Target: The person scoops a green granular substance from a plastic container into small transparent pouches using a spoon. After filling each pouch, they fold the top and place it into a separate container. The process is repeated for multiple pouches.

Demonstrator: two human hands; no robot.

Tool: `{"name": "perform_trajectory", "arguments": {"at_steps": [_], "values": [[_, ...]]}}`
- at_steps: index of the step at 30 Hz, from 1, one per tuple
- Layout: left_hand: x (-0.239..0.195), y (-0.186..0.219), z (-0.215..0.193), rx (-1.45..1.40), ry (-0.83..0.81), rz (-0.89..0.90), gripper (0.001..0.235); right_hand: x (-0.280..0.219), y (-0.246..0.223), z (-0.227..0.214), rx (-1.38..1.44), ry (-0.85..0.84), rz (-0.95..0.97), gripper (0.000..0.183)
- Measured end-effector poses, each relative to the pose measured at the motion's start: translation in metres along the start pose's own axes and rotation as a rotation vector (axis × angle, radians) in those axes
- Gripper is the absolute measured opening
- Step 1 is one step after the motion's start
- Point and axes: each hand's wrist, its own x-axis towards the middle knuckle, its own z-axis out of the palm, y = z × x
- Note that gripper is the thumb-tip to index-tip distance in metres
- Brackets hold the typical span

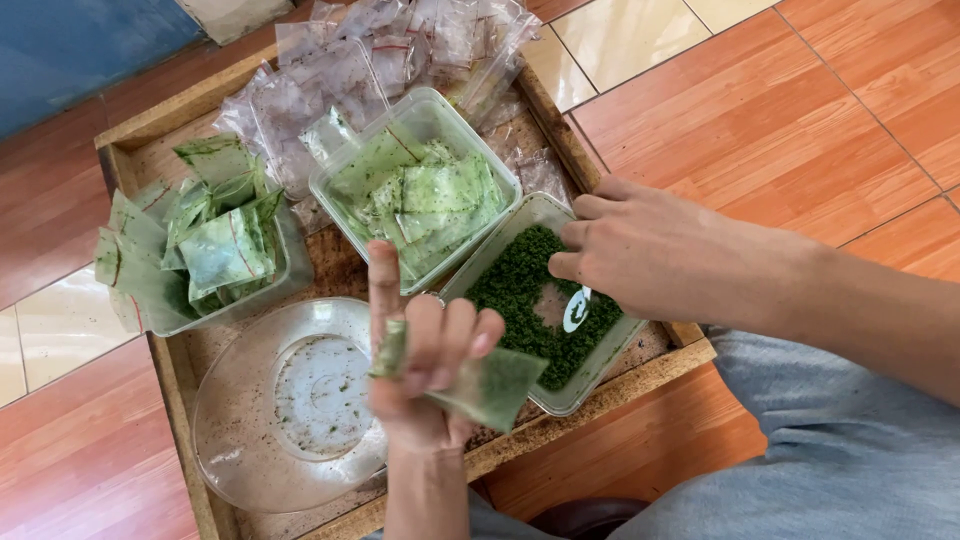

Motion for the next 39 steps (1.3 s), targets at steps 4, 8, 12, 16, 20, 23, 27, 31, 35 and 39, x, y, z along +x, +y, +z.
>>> {"name": "perform_trajectory", "arguments": {"at_steps": [4, 8, 12, 16, 20, 23, 27, 31, 35, 39], "values": [[-0.001, 0.023, 0.035, 1.353, -0.195, 0.180, 0.073, 0.001, -0.001, 0.002, -0.009, 0.079, 0.004, 0.033], [-0.018, 0.068, 0.044, 1.728, -0.092, 0.126, 0.077, 0.005, -0.003, 0.002, 0.034, 0.080, 0.008, 0.036], [-0.023, 0.093, 0.057, 2.051, -0.014, 0.016, 0.075, 0.008, -0.002, 0.011, -0.052, 0.199, 0.005, 0.026], [-0.025, 0.101, 0.049, 2.148, 0.042, -0.108, 0.081, 0.011, -0.001, 0.016, -0.096, 0.215, -0.026, 0.026], [-0.026, 0.088, 0.057, 2.062, -0.010, -0.230, 0.107, 0.012, -0.003, 0.007, -0.046, 0.183, -0.030, 0.031], [-0.025, 0.059, 0.083, 1.975, -0.149, -0.098, 0.088, 0.014, -0.008, -0.005, -0.087, 0.196, -0.039, 0.030], [-0.061, -0.006, 0.058, 1.835, -0.483, 0.083, 0.049, 0.015, -0.006, -0.006, -0.247, 0.259, -0.008, 0.042], [-0.061, -0.049, -0.004, 2.013, -0.505, 0.099, 0.046, 0.019, 0.004, 0.003, -0.278, 0.415, 0.021, 0.026], [-0.052, -0.049, -0.029, 2.021, -0.392, 0.215, 0.039, 0.025, 0.022, 0.017, -0.093, 0.457, -0.072, 0.027], [-0.055, -0.060, -0.045, 2.009, -0.339, 0.244, 0.039, 0.040, 0.007, -0.005, -0.163, 0.453, -0.238, 0.045]]}}
